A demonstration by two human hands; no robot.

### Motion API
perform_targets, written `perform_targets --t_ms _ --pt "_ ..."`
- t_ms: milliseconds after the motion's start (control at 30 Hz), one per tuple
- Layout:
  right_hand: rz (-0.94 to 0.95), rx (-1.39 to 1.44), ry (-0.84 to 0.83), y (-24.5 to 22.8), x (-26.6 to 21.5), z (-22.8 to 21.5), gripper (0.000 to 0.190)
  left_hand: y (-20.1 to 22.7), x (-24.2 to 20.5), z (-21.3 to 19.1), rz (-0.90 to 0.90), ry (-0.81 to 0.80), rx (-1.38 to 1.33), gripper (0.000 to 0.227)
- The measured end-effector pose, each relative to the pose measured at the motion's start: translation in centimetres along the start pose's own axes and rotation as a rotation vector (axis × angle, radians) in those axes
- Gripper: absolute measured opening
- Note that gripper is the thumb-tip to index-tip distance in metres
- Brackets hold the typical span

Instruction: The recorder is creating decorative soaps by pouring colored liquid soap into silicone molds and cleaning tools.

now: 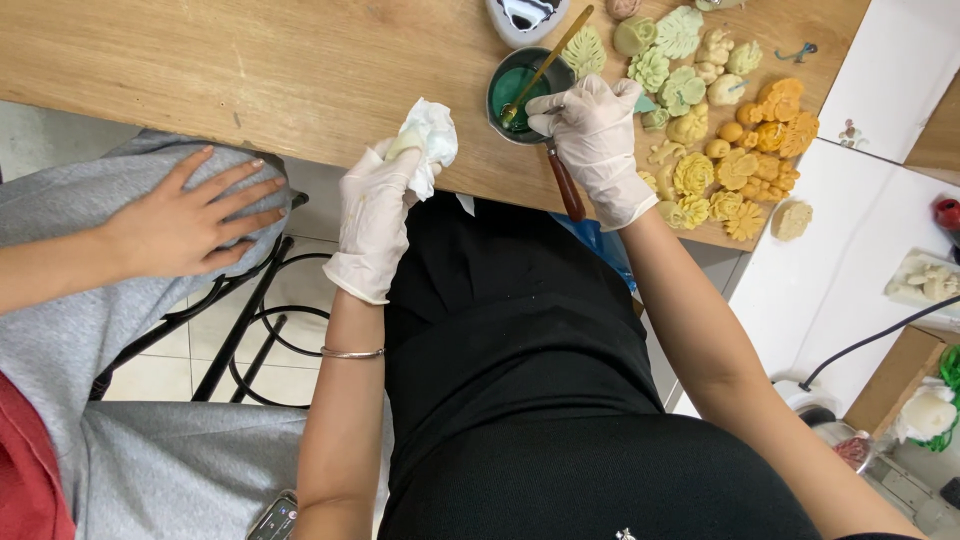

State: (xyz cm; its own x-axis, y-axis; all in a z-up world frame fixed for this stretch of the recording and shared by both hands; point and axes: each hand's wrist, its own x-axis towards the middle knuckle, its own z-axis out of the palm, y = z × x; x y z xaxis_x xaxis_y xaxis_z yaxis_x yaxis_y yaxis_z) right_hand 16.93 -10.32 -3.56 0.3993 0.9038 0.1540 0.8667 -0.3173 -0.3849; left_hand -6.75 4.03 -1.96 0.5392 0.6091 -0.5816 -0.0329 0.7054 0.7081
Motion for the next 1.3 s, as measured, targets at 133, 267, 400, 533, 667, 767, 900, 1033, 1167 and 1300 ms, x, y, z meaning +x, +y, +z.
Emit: perform_targets --t_ms 133,267,400,533,667,767,900,1033,1167,1300 --pt "0.020 0.031 0.042 0.0 0.1 0.0 0.011 -0.2 -0.1 0.3 0.008 -0.001 0.034 0.032" --pt "0.021 0.027 0.022 0.3 0.0 0.6 0.012 0.2 -0.4 0.4 0.022 -0.010 0.011 0.031" --pt "0.011 0.030 0.039 0.4 0.1 1.2 0.014 0.9 -1.0 0.7 0.020 0.013 0.033 0.031" --pt "-0.031 -0.005 0.065 1.0 0.2 1.7 0.012 0.5 -0.8 0.6 0.015 0.019 -0.009 0.031" --pt "-0.062 -0.031 0.084 1.4 0.0 2.1 0.014 0.5 -0.9 1.0 0.028 0.011 0.008 0.030" --pt "-0.048 -0.037 0.087 1.8 -0.2 2.8 0.013 0.2 -0.8 0.9 0.022 0.000 0.026 0.029" --pt "-0.019 0.003 0.062 0.4 0.2 1.1 0.013 0.4 -0.8 1.2 0.020 0.005 0.060 0.029" --pt "0.044 0.087 0.027 -0.1 0.3 0.7 0.011 0.3 -0.7 1.3 0.018 0.002 0.035 0.030" --pt "0.068 0.058 0.102 -0.2 0.0 1.3 0.014 0.0 -0.6 1.4 0.009 0.021 0.041 0.029" --pt "0.096 0.096 0.087 -0.2 -0.1 2.0 0.013 0.2 -1.1 1.4 0.010 -0.013 0.030 0.028"
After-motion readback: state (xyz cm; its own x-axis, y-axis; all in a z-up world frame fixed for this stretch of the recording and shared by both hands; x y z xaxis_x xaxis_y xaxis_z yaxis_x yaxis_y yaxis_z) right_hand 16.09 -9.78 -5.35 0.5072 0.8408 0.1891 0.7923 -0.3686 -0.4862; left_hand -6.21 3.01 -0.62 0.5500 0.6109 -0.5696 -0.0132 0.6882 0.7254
